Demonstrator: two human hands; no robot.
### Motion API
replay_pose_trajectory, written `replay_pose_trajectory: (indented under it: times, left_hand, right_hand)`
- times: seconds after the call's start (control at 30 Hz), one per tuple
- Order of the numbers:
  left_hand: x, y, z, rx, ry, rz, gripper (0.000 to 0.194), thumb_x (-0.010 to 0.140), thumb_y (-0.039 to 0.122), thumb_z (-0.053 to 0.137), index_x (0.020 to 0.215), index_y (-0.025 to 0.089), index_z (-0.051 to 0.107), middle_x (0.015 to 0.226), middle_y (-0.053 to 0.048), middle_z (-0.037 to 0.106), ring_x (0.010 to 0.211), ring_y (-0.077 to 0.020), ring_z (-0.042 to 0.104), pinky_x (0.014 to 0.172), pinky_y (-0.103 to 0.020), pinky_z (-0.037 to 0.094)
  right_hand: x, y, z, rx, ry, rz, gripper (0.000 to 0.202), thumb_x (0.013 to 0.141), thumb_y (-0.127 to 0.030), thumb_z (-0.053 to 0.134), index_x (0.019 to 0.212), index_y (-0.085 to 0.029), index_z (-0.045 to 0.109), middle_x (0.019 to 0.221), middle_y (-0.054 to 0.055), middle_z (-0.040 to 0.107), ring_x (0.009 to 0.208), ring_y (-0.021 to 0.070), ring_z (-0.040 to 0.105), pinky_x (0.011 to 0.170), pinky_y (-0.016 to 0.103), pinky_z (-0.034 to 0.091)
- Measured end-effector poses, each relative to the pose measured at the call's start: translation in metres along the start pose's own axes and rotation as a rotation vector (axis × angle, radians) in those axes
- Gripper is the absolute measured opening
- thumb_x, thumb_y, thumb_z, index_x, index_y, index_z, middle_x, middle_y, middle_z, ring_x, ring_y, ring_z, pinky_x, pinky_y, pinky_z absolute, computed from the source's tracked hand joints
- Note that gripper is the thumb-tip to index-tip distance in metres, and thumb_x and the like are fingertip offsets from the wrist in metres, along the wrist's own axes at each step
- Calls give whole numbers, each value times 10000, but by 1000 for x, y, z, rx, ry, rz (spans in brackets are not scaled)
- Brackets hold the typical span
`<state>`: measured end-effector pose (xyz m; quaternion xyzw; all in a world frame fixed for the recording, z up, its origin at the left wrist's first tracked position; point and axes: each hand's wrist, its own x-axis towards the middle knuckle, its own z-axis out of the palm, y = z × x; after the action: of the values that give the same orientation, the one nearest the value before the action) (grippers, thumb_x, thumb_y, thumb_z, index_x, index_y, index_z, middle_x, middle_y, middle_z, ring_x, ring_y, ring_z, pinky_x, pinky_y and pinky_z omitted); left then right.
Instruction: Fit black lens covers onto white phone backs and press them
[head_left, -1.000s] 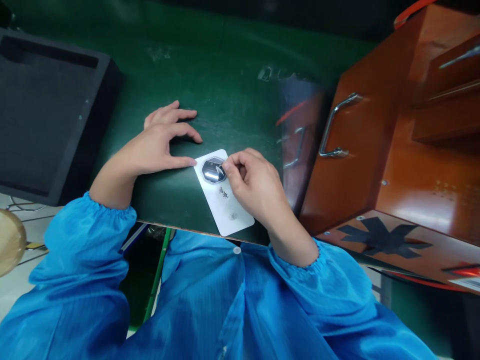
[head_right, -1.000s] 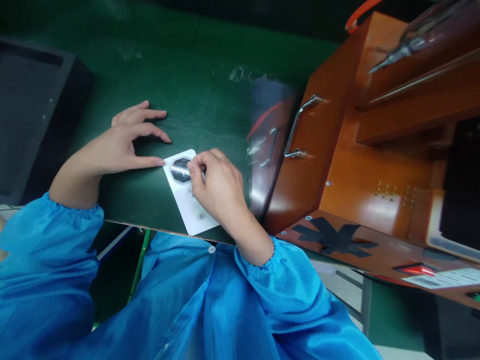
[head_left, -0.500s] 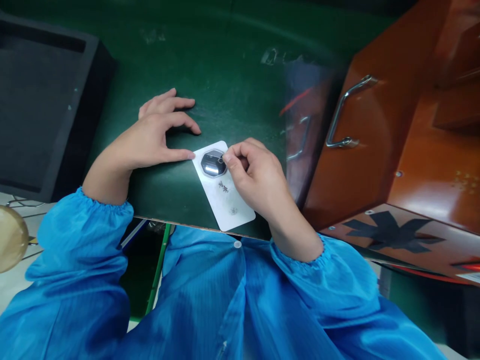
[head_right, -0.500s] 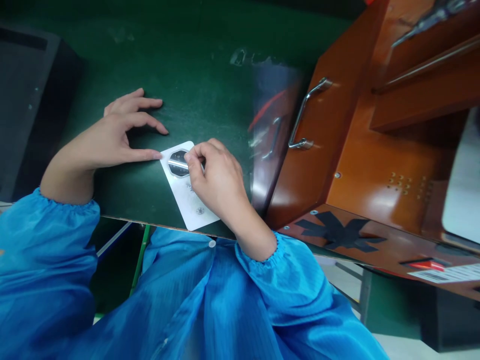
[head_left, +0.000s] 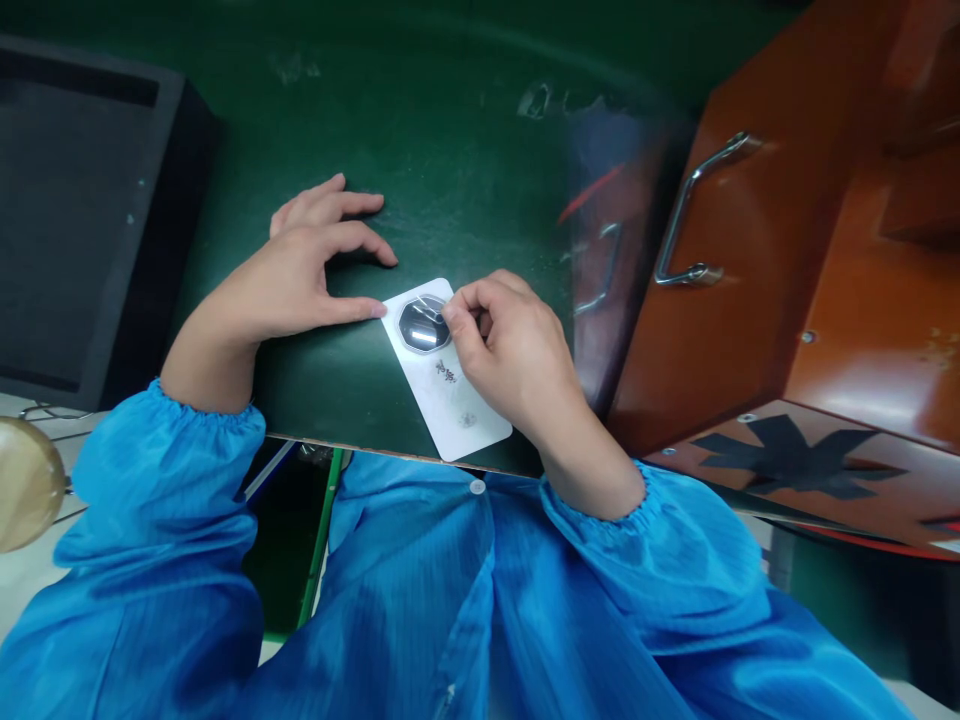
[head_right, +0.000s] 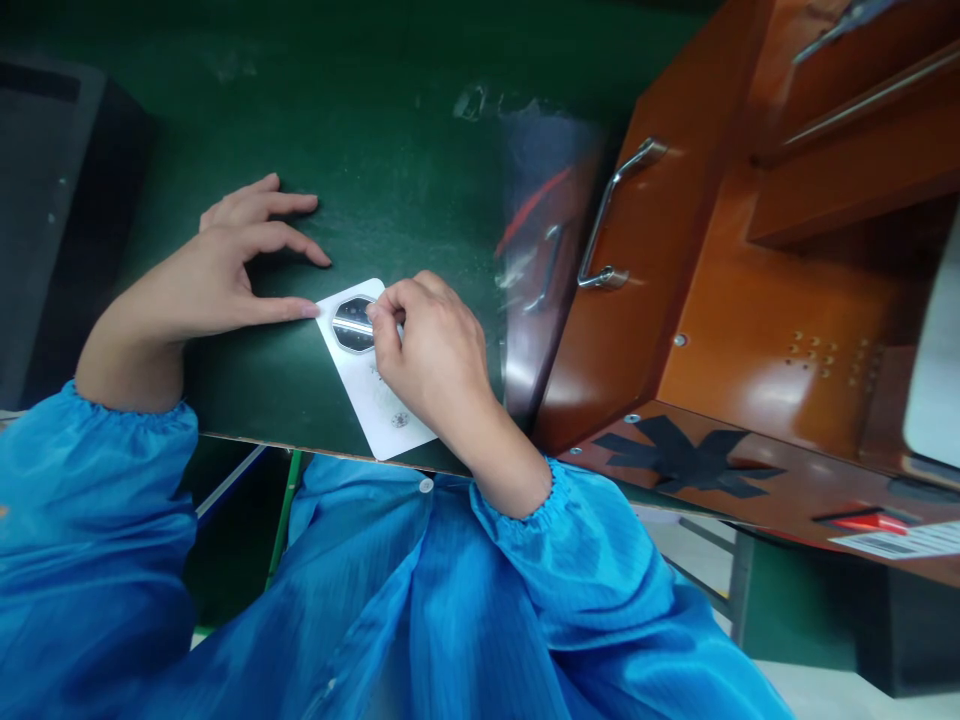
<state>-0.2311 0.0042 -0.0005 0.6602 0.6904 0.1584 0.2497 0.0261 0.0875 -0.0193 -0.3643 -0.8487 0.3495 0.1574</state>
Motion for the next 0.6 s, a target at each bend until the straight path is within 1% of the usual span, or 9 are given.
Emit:
replay_pose_trajectory:
  times: [0.1, 0.3, 0.47, 0.6]
  left_hand:
    - [0, 0, -1, 5, -6, 1, 586, 852, 786, 674, 1278, 389, 737, 1580, 10, 540, 1641, -386, 200, 1376, -604, 126]
    - [0, 1, -1, 16, -7, 3, 603, 848, 794, 671, 1278, 377, 735, 1646, 21, 469, 1642, -391, 195, 1378, -593, 126]
    - [0, 1, -1, 18, -3, 4, 589, 851, 777, 673, 1278, 376, 736, 1596, 6, 525, 1637, -401, 204, 1374, -597, 134]
    - [0, 1, -1, 20, -10, 5, 601, 849, 794, 666, 1273, 373, 735, 1555, -8, 566, 1637, -412, 203, 1367, -614, 130]
  right_hand:
    - [0, 1, 0, -4, 4, -3, 153, 992, -263, 574, 868, -201, 640, 930, 74, 660, 836, 214, 603, 756, 346, 444]
    - [0, -1, 2, -12, 12, 3, 160, 1005, -253, 588, 868, -193, 644, 921, 74, 647, 834, 213, 607, 760, 347, 435]
    - [1, 0, 2, -17, 1, 11, 136, 998, -248, 610, 875, -194, 635, 936, 71, 639, 844, 215, 603, 779, 357, 441]
    - [0, -1, 1, -7, -2, 3, 141, 985, -254, 627, 855, -201, 618, 931, 62, 637, 843, 211, 599, 788, 357, 453]
